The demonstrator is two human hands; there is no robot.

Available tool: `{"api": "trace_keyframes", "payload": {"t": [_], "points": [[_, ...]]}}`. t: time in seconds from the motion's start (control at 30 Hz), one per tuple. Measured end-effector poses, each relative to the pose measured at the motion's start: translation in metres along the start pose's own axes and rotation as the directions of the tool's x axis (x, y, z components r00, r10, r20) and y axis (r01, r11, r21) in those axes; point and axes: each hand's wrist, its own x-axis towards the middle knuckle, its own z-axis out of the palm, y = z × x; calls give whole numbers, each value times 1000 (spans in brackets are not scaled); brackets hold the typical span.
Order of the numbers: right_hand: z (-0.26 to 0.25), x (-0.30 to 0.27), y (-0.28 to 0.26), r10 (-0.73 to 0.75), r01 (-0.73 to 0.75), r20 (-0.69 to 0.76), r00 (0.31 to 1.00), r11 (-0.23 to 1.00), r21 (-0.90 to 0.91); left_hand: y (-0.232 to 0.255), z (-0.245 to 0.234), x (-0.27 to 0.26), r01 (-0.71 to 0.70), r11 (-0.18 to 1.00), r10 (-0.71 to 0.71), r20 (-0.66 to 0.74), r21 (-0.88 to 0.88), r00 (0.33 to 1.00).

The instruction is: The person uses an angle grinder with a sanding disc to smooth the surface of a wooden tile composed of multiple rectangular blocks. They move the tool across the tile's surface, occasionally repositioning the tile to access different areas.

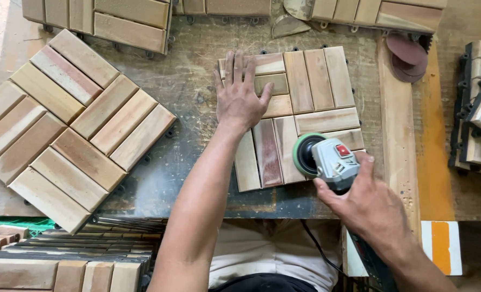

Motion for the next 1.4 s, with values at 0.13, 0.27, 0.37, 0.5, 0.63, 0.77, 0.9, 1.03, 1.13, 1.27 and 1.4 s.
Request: {"api": "trace_keyframes", "payload": {"t": [0.13, 0.27, 0.37, 0.5, 0.63, 0.77, 0.9, 1.03, 1.13, 1.27, 1.4], "points": [[18, 3, -10, -77, 74, -63, 995, 997, -37, 6, -12, -2, 10, 999, -12, 59, 42, 998], [35, 2, -18, -150, 141, -90, 984, 985, -101, 12, -25, 2, 54, 995, -71, 214, 85, 974], [50, -3, -20, -247, 224, -141, 959, 961, -160, 10, -27, 4, 71, 995, -87, 270, 69, 959], [66, -12, -26, -362, 313, -183, 914, 916, -251, 11, -34, 8, 75, 996, -85, 351, 43, 932], [70, -13, -29, -422, 371, -217, 880, 897, -240, 6, -28, 11, 62, 997, -76, 358, 51, 931], [54, -3, -25, -344, 304, -180, 922, 928, -216, 4, -22, 10, 44, 998, -59, 314, 53, 948], [7, -3, -30, -84, 86, 24, 996, 991, -99, 6, -29, 8, 36, 998, -54, 339, 58, 939], [-9, 9, -13, -4, 4, -33, 999, 1000, 13, 4, -24, 12, 40, 998, -55, 335, 52, 941], [-20, 17, -4, 89, -83, -64, 994, 993, 87, 6, -25, 11, 28, 997, -51, 327, 74, 944], [-30, 26, 6, 175, -158, -119, 977, 978, 139, 6, -25, 11, 33, 998, -51, 330, 60, 943], [-42, 37, 12, 293, -276, -132, 947, 952, 131, 5, -27, 4, 7, 998, -23, 278, 57, 960]]}}
